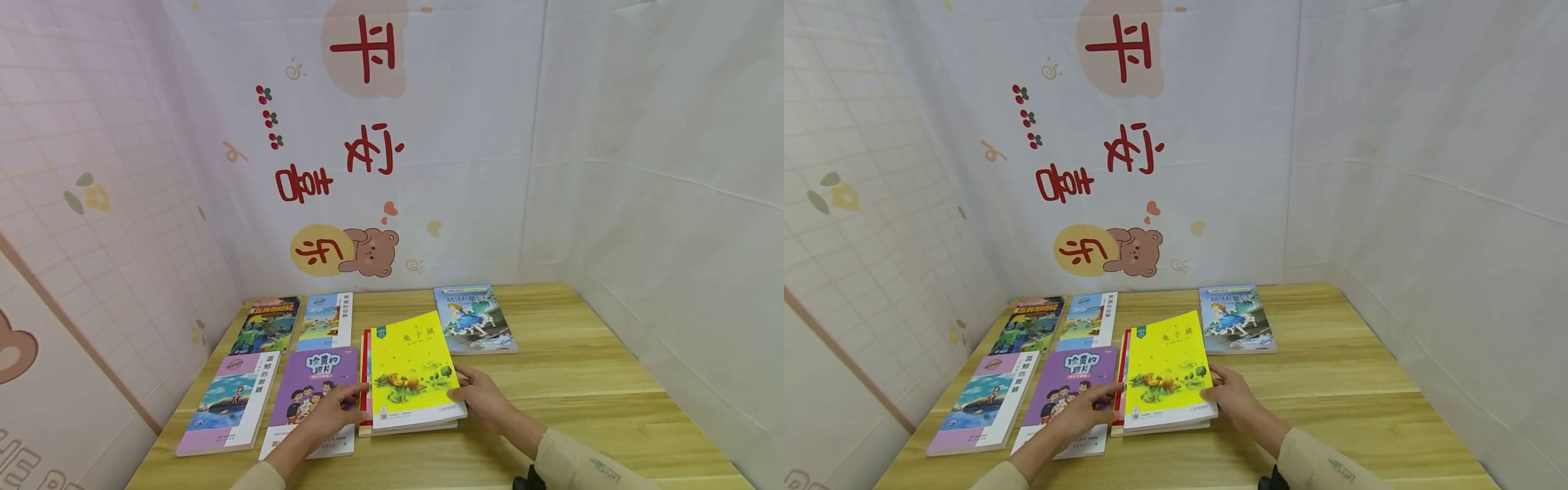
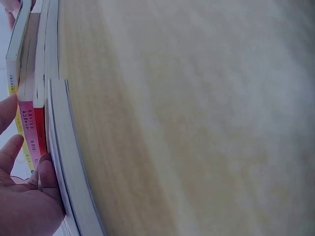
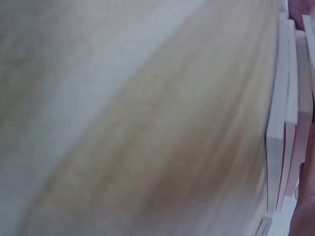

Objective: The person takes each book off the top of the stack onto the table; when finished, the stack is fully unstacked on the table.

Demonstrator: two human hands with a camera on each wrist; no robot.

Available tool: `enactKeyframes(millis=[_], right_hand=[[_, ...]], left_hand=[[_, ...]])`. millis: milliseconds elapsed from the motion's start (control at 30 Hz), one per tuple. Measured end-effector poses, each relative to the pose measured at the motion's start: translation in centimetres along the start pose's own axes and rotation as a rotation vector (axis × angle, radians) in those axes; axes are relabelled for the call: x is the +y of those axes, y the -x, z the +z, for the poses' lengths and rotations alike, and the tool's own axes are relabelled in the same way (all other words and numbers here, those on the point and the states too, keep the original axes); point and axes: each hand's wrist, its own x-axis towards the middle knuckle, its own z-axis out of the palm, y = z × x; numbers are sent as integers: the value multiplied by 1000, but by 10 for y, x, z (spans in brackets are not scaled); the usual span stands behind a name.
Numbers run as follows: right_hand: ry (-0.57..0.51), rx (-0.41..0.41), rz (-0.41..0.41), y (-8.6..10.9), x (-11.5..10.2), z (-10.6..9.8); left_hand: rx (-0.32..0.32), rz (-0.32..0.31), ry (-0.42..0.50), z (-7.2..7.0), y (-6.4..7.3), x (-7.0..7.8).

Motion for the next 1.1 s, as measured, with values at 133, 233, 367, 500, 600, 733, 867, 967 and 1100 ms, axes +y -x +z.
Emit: enactKeyframes(millis=[133,233,367,500,600,733,867,967,1100], right_hand=[[-91,-73,-34,-2,-2,-7],[-96,-74,-40,-4,-2,-12],[-93,-53,-38,-6,-1,-17],[-108,-39,-45,-8,-1,-20],[-100,-2,-34,-10,-2,-23],[-89,60,-5,-14,-5,-28],[-96,66,-17,-18,-7,-38],[-109,64,-30,-21,-8,-46],[-121,69,-32,-23,-10,-58]], left_hand=[[5,10,-10,1,0,1],[2,17,-12,2,0,1],[1,23,-18,2,-1,0],[6,36,-32,2,-2,-1],[15,36,-46,3,-2,-1],[26,20,-59,3,-2,0],[30,24,-67,4,-2,0],[28,36,-81,4,-2,1],[12,61,-103,2,-2,1]])
